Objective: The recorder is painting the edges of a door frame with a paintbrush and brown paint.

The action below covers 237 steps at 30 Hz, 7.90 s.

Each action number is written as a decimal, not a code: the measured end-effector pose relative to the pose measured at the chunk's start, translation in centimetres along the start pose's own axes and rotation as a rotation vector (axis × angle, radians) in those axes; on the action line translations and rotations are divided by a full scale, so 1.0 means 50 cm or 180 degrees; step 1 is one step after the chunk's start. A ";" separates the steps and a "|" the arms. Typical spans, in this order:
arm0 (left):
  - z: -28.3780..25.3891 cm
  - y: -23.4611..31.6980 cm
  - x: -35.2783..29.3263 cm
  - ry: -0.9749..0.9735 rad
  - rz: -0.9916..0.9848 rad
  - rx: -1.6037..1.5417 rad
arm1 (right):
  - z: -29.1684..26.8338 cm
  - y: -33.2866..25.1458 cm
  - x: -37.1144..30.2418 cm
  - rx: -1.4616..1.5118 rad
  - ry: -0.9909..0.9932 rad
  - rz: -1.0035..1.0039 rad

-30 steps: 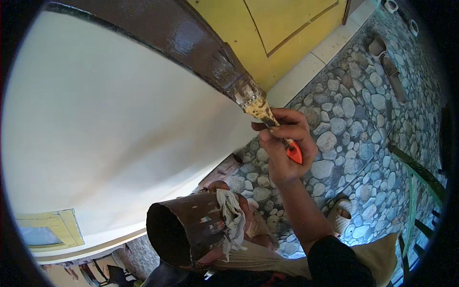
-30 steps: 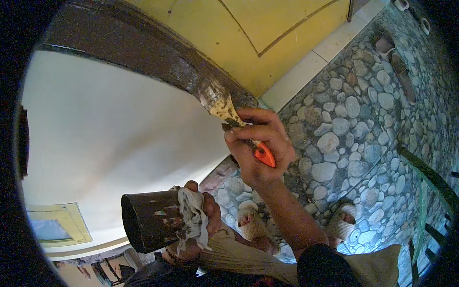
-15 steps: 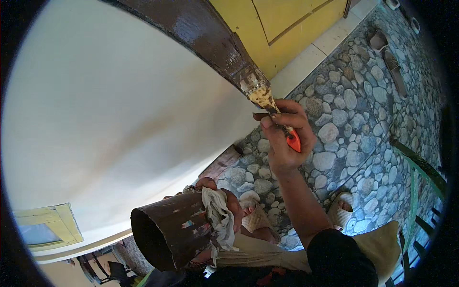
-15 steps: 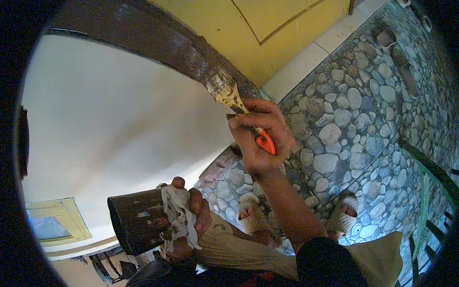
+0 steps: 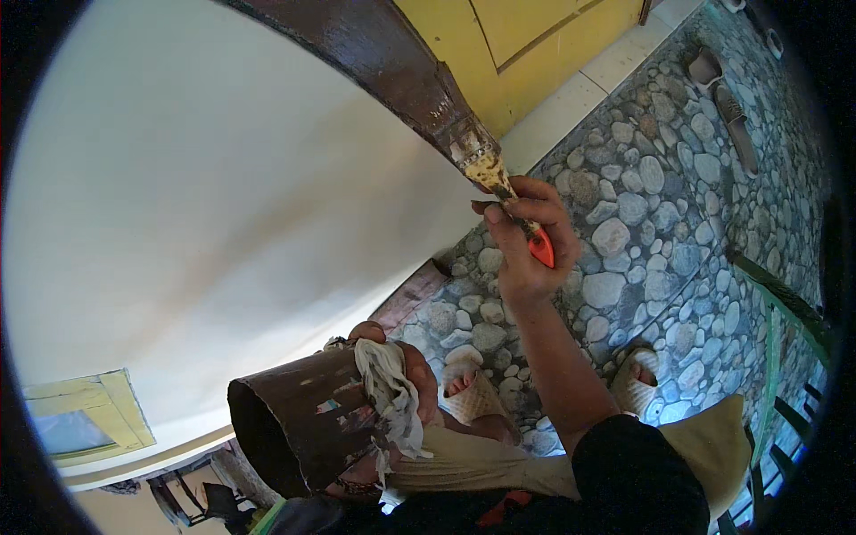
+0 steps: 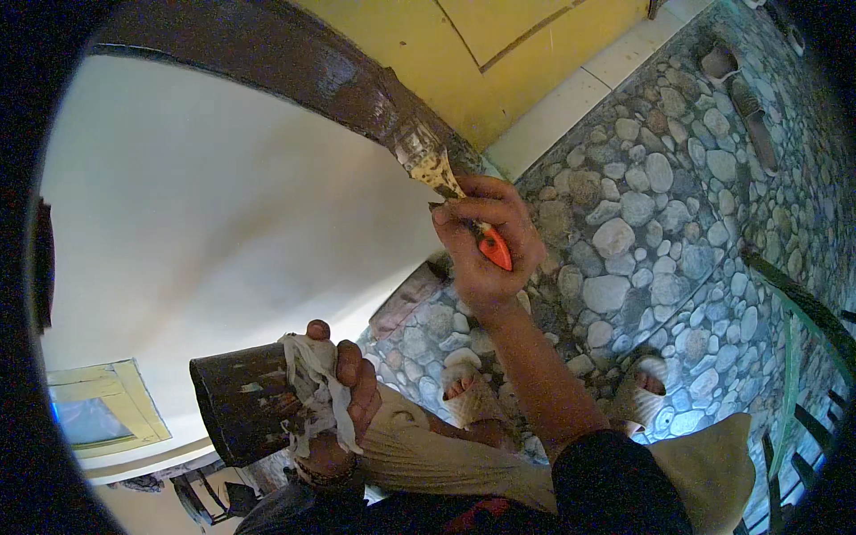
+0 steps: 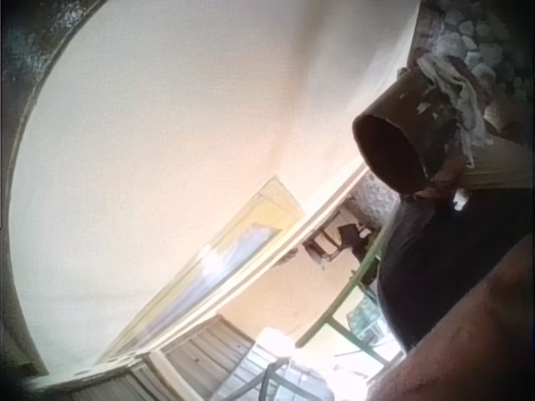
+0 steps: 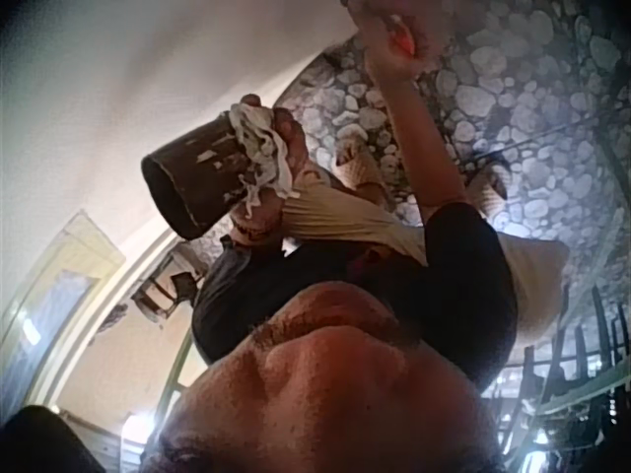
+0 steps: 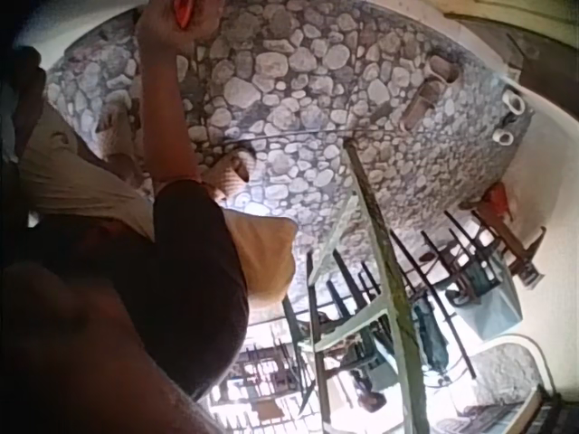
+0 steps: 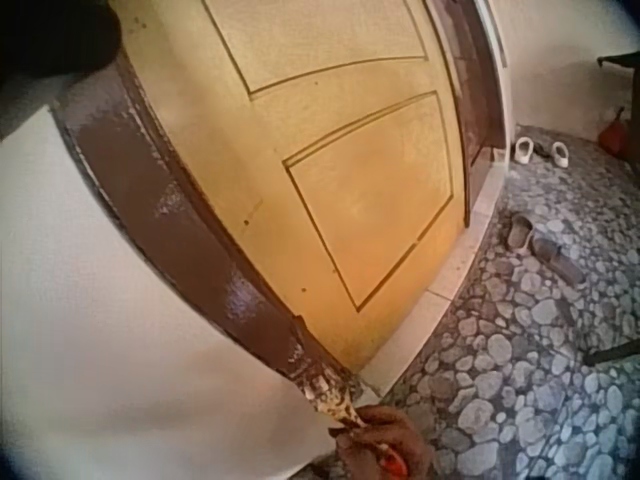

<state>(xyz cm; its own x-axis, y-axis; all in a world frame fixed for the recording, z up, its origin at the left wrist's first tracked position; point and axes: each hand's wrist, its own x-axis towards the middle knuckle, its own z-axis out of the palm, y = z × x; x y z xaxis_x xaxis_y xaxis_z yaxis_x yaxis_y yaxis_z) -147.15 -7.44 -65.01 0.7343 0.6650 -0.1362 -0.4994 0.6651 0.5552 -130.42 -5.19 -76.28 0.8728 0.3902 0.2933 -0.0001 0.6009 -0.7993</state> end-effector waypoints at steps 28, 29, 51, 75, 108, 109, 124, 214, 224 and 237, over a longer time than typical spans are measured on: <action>-0.004 0.006 -0.016 -0.0281 0.0016 0.0023 | -0.019 0.027 -0.028 0.0111 0.0100 0.0227; -0.004 0.007 -0.017 -0.0296 0.0019 0.0049 | -0.020 0.028 -0.029 0.0101 0.0125 0.0242; 0.011 -0.008 -0.017 -0.0065 0.0077 -0.0043 | -0.048 0.053 -0.036 -0.0152 0.0108 0.0269; 0.002 0.002 -0.027 -0.0069 -0.0026 -0.0333 | -0.066 0.080 -0.052 -0.0270 0.0201 0.0382; 0.050 -0.009 -0.049 0.0267 -0.0136 -0.0204 | -0.218 0.012 0.028 0.1460 0.1286 0.2216; 0.051 -0.009 -0.049 0.0292 -0.0106 -0.0180 | -0.212 0.021 0.024 0.1729 0.1187 0.2300; 0.043 -0.006 -0.031 0.0534 -0.0043 -0.0284 | -0.117 0.019 0.007 0.2410 0.0239 0.2324; 0.038 0.014 -0.048 0.0641 -0.0205 -0.0323 | -0.142 0.051 -0.051 0.0928 0.1111 0.2183; 0.035 0.006 -0.016 0.0441 -0.0406 -0.0303 | -0.135 0.065 -0.053 0.0765 0.1093 0.2452; -0.005 -0.013 0.073 0.0248 -0.0912 -0.0411 | -0.273 0.076 -0.057 0.1281 0.1365 0.2544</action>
<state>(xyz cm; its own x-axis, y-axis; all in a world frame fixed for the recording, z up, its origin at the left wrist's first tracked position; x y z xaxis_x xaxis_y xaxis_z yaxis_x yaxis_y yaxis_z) -144.26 -5.37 -66.09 0.8186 0.4651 -0.3371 -0.3352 0.8633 0.3772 -126.22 -13.55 -87.30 0.6466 0.5462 -0.5325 -0.7620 0.4943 -0.4183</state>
